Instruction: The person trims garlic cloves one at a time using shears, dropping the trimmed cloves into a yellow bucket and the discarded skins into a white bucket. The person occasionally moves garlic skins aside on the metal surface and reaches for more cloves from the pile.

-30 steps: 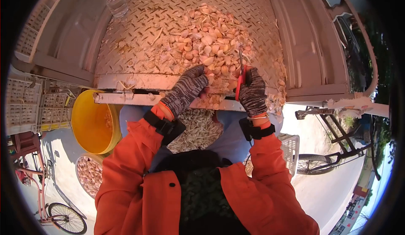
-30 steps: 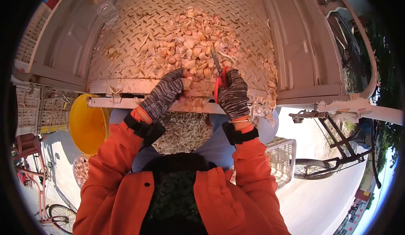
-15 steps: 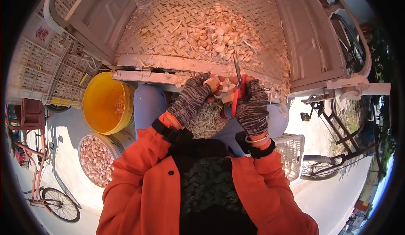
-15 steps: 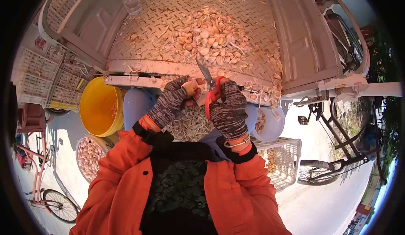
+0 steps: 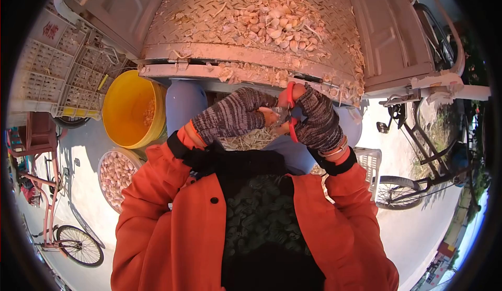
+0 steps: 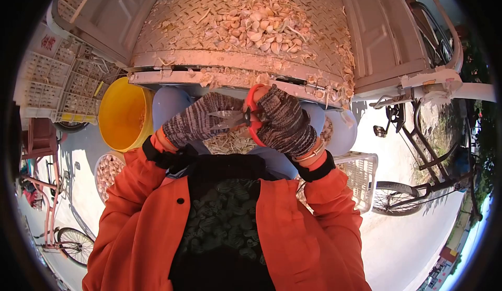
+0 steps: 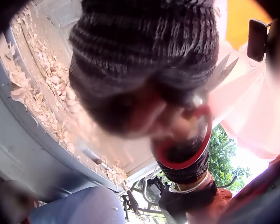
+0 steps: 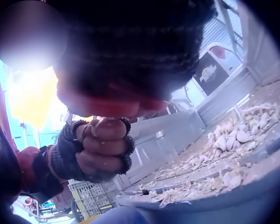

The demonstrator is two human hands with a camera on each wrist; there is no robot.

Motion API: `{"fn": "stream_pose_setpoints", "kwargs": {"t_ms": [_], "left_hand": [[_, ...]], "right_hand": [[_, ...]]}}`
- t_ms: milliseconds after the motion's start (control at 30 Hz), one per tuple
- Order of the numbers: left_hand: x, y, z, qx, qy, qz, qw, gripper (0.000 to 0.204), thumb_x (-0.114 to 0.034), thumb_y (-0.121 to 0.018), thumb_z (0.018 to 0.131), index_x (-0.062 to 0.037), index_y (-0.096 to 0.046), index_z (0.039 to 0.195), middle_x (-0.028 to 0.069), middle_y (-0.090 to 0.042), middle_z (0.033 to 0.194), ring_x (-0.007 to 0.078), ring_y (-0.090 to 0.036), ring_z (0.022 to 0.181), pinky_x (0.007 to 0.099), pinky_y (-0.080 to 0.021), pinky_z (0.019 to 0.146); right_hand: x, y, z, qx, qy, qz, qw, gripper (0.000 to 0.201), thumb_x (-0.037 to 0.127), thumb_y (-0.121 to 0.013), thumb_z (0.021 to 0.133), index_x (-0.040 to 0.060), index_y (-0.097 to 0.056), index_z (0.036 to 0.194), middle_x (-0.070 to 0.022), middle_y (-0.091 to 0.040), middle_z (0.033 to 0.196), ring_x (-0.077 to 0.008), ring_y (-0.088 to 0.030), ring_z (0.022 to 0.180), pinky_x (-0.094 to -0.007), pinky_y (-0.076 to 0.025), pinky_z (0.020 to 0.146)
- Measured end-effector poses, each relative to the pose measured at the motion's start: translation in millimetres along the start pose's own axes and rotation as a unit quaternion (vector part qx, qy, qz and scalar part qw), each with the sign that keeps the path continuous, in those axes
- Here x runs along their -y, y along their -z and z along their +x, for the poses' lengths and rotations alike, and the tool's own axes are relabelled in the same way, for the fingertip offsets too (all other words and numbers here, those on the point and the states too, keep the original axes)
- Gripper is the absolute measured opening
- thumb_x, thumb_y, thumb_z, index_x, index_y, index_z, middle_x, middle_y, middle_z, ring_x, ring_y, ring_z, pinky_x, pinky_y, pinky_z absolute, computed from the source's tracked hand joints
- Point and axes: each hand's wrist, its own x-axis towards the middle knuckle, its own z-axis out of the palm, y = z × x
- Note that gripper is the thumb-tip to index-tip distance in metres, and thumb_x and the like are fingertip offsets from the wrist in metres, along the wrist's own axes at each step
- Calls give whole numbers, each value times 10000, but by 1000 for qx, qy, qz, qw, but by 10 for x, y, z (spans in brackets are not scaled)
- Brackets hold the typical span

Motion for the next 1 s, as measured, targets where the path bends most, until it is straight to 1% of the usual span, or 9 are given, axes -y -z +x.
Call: {"fn": "stream_pose_setpoints", "kwargs": {"t_ms": [100, 233, 300, 433, 533, 600, 700, 867, 1000], "left_hand": [[-364, 147, -50, 232, 69, -82, 967, 237, -264, -606, 860, -68, -639, 989, 31, -612, 820, 121, -579, 700, 247, -467, 649], [18, 366, -499, -33, 263, -318, 910, 244, -272, -593, 862, -45, -618, 948, 4, -559, 720, 61, -495, 580, 200, -390, 499], [208, 670, -859, -190, 266, -245, 913, 261, -265, -585, 867, -19, -590, 953, 19, -550, 720, 79, -497, 553, 202, -387, 477], [1042, 1501, -2047, -493, 285, -77, 818, 317, -315, -603, 865, -32, -598, 1008, -5, -539, 711, 52, -440, 500, 166, -325, 411], [1926, 2103, -2940, -472, 377, 12, 797, 441, -325, -624, 844, -29, -555, 1163, 102, -614, 929, 164, -591, 721, 271, -478, 557], [2502, 2132, -3355, -174, 556, 506, 636, 586, -306, -633, 825, -35, -443, 1309, 230, -504, 1234, 319, -530, 1098, 411, -456, 883], [2233, 2081, -3069, -311, 542, 421, 658, 695, -280, -649, 798, -26, -346, 1370, 269, -321, 1396, 373, -322, 1301, 445, -263, 1068], [1037, 1189, -1454, -420, 208, 321, 823, 284, -82, -568, 845, -19, -590, 1121, 137, -579, 1135, 261, -535, 1011, 353, -402, 917], [694, 584, -71, -323, 99, 117, 934, 219, -32, -563, 829, -55, -619, 1039, 55, -576, 880, 144, -535, 783, 276, -441, 703]], "right_hand": [[-294, 126, -96, -74, -253, 223, 939, 409, -20, -730, 689, 18, -532, 1045, -100, -597, 929, -174, -596, 779, -291, -499, 714], [-210, -89, -172, -22, -332, 271, 903, 286, 8, -689, 756, -6, -538, 999, -58, -605, 854, -134, -584, 763, -271, -500, 680], [-201, -348, -277, 8, -134, 22, 991, 340, 27, -671, 754, -14, -542, 1066, -136, -634, 910, -213, -632, 805, -314, -513, 713], [-243, -679, -387, 24, -290, 108, 951, 329, 74, -665, 743, -20, -570, 1043, -174, -633, 928, -317, -628, 810, -351, -498, 725], [-388, -734, -292, -106, -206, -58, 971, 276, 59, -654, 779, -32, -557, 1021, -139, -645, 875, -231, -658, 788, -303, -521, 688], [-683, -595, -149, -165, -302, -29, 938, 242, 52, -642, 787, -27, -571, 1005, -129, -650, 859, -215, -659, 784, -295, -521, 691], [-1162, -158, 67, -261, -360, 47, 895, 255, 54, -649, 781, -27, -578, 1012, -148, -652, 898, -204, -659, 845, -293, -517, 732], [-1437, -111, 658, -204, -269, -93, 937, 263, 103, -668, 764, 9, -589, 997, -155, -640, 880, -267, -641, 794, -336, -506, 685], [-1534, -254, 787, -170, -243, -135, 945, 288, 137, -693, 740, 11, -589, 977, -153, -640, 867, -289, -636, 783, -359, -507, 692]]}}
